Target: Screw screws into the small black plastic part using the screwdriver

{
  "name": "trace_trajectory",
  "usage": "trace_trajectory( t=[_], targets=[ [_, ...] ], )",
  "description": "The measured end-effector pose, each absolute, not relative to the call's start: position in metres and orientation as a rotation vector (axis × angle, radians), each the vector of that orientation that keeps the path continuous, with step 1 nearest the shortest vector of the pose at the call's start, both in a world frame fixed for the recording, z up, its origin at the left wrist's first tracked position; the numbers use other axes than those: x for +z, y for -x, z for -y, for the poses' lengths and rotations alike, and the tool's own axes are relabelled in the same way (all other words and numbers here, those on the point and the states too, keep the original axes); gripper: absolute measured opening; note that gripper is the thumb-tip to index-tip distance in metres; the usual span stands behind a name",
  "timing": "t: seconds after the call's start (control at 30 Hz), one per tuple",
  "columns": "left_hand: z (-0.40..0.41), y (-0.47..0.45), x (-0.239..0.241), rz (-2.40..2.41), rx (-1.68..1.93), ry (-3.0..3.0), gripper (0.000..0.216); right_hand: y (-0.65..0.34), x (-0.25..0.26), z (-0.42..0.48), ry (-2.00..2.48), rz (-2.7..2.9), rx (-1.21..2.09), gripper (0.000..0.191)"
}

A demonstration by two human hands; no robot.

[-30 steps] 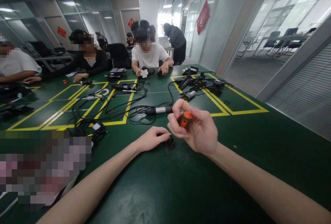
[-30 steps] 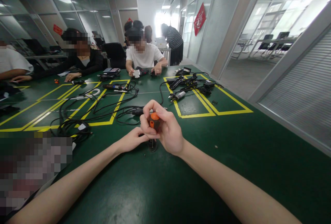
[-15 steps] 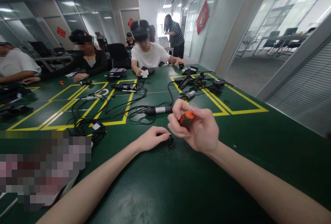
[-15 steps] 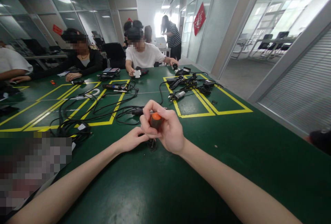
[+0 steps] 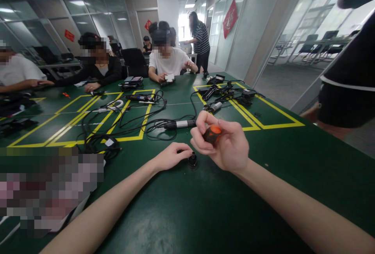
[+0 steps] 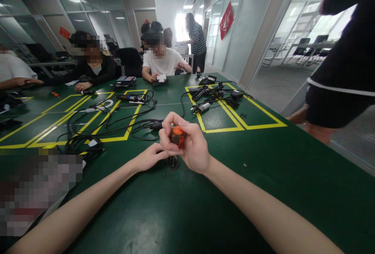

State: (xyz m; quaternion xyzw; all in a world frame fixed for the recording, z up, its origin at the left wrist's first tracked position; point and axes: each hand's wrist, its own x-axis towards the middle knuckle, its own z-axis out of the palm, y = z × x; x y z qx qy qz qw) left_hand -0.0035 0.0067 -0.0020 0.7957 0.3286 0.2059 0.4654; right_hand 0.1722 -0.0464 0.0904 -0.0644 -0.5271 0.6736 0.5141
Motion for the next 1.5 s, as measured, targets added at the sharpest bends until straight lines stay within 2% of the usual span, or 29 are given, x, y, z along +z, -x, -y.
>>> trace_trajectory(
  t=[0.13,0.33,0.4,0.63,0.87,1.13,1.37,1.5],
  targets=[
    [-0.0081,0.0039,-0.0024,-0.804,0.503,-1.949,0.033,-0.1713,0.0915,0.0474,0.2,1.26,1.581,0.019],
    [-0.0093,0.0037,-0.0013,-0.785,0.501,-1.929,0.031,-0.1686,0.0924,0.0459,0.24,1.241,1.553,0.038],
    [-0.0084,0.0037,0.0008,-0.785,0.503,-1.935,0.032,-0.169,0.0922,0.0461,0.239,1.238,1.571,0.04],
    [-0.0062,0.0017,0.003,-0.791,0.515,-1.915,0.032,-0.1714,0.0926,0.0497,0.242,1.244,1.567,0.021],
    [-0.0082,0.0006,-0.0014,-0.799,0.519,-1.91,0.032,-0.1696,0.0938,0.049,0.251,1.24,1.531,0.041],
    [-0.0067,0.0008,-0.0007,-0.809,0.525,-1.91,0.032,-0.1709,0.0933,0.05,0.269,1.224,1.524,0.017],
    [-0.0084,0.0009,-0.002,-0.814,0.518,-1.893,0.031,-0.1693,0.093,0.0482,0.279,1.231,1.483,0.036],
    [-0.0061,0.0015,0.0019,-0.818,0.51,-1.925,0.033,-0.1697,0.0921,0.0492,0.226,1.22,1.534,0.03]
  ],
)
